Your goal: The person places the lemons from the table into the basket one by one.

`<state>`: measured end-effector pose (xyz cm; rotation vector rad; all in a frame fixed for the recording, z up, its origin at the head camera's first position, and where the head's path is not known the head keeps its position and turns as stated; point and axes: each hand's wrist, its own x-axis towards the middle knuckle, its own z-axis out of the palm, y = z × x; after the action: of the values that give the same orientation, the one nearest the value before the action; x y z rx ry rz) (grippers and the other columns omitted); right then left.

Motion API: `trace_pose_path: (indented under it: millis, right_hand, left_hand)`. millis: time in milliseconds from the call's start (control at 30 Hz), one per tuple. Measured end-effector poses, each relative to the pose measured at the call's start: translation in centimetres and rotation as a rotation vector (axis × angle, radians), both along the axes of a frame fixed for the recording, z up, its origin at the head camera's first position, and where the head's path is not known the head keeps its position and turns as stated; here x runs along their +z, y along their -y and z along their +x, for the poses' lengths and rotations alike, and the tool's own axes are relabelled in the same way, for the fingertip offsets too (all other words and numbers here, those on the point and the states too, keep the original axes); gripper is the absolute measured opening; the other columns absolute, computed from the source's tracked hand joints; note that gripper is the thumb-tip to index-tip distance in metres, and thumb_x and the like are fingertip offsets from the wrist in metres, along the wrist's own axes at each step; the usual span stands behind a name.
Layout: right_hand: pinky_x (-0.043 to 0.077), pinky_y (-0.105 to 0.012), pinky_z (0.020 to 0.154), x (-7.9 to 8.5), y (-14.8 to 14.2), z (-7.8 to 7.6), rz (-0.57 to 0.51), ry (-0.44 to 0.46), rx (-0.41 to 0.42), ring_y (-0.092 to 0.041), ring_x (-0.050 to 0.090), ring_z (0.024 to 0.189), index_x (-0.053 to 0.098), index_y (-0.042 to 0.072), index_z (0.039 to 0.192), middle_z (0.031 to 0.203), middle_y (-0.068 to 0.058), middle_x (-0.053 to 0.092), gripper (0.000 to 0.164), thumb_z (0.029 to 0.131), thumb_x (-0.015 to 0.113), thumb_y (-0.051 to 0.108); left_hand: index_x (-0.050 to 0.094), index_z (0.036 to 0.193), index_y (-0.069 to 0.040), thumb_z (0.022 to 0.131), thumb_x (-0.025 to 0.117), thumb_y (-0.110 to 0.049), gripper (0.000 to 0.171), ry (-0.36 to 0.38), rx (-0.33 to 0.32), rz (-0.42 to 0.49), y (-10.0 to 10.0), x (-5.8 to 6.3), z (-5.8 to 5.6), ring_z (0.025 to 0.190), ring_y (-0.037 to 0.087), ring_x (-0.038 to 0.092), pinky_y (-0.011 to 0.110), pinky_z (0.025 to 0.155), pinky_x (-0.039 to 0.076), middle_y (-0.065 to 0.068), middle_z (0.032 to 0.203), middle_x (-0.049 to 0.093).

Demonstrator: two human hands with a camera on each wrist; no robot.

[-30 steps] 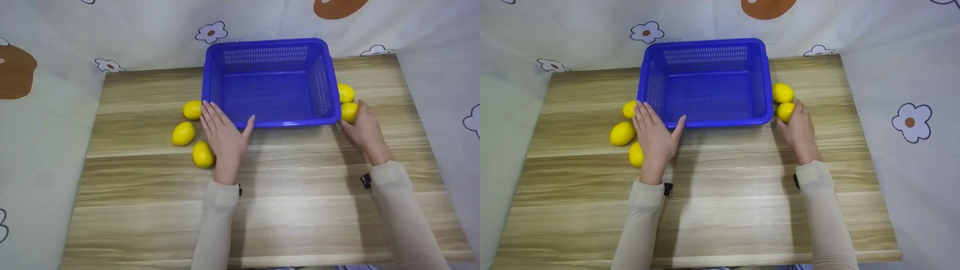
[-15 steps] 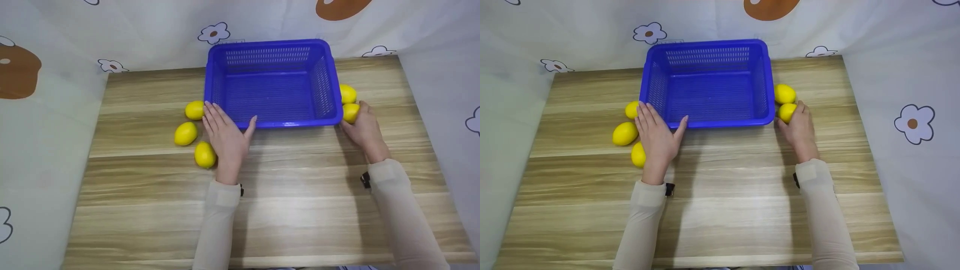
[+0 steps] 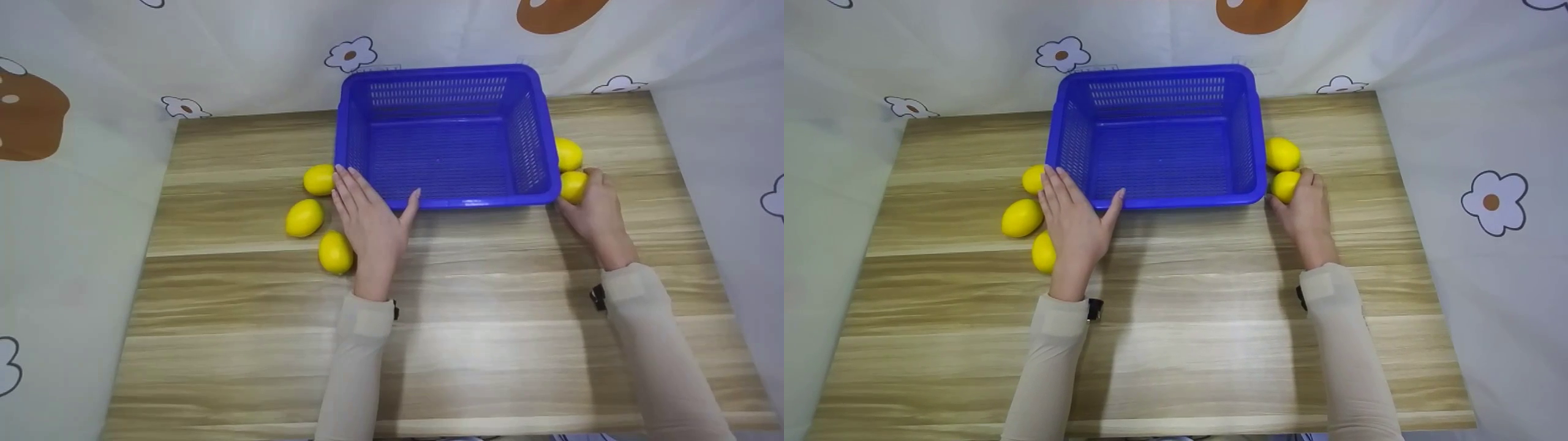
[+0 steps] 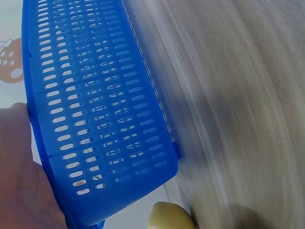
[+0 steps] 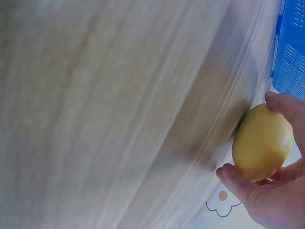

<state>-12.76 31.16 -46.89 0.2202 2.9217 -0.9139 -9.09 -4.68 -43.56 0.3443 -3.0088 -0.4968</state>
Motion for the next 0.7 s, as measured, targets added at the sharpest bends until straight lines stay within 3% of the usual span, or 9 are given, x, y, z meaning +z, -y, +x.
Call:
trace_pose_path:
  millis: [400, 700]
  right_hand:
    - [0.047, -0.067, 0.101, 0.14, 0.04, 0.32, 0.010, 0.007, 0.014, -0.053, 0.053, 0.114, 0.031, -0.015, 0.151, 0.135, -0.043, 0.046, 0.078, 0.098, 0.069, 0.027]
    - [0.045, -0.069, 0.106, 0.31, -0.09, 0.54, 0.002, 0.013, 0.010, -0.055, 0.053, 0.116, 0.031, -0.017, 0.151, 0.137, -0.044, 0.046, 0.076, 0.100, 0.067, 0.026]
  left_hand:
    - [0.007, 0.163, 0.012, 0.099, 0.041, -0.079, 0.116, 0.003, 0.005, -0.002, -0.03, 0.00, 0.03, 0.164, 0.039, 0.003, 0.046, 0.134, 0.000, 0.031, 0.173, 0.000]
    - [0.009, 0.163, 0.013, 0.100, 0.043, -0.077, 0.115, -0.025, -0.003, 0.002, -0.05, -0.08, 0.08, 0.164, 0.040, 0.005, 0.047, 0.134, 0.002, 0.032, 0.173, 0.002]
